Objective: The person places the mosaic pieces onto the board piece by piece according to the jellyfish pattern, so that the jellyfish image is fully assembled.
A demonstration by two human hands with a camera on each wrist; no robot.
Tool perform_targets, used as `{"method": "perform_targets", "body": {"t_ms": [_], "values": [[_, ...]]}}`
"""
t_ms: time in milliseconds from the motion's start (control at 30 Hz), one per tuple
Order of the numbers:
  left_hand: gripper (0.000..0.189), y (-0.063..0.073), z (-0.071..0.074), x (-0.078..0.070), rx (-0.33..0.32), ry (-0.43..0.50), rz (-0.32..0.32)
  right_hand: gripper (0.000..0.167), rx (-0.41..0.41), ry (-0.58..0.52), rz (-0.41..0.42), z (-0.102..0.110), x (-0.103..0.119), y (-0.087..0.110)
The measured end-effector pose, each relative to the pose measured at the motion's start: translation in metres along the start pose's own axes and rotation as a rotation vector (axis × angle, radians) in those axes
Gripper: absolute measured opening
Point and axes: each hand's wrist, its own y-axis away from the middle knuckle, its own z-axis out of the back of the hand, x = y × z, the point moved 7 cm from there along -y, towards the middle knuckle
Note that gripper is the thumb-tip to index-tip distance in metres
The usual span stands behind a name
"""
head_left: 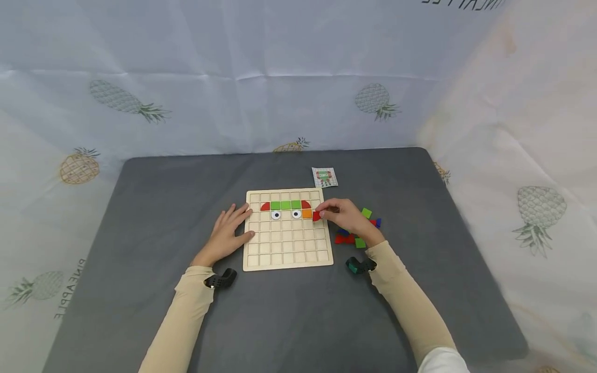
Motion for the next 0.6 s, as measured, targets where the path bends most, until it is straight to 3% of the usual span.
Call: {"method": "perform_targets", "body": {"t_ms": [400,600], "values": [[0.067,-0.001,-0.003,-0.002,0.001,-0.057,0.011,0.018,0.078,0.054,-0.053,-0.020,0.000,-0.014],[0.066,-0.001,-0.004,-0.003,0.004,-0.057,0.017,0.019,0.099,0.136,-0.032,-0.025,0.002,-0.016]]}}
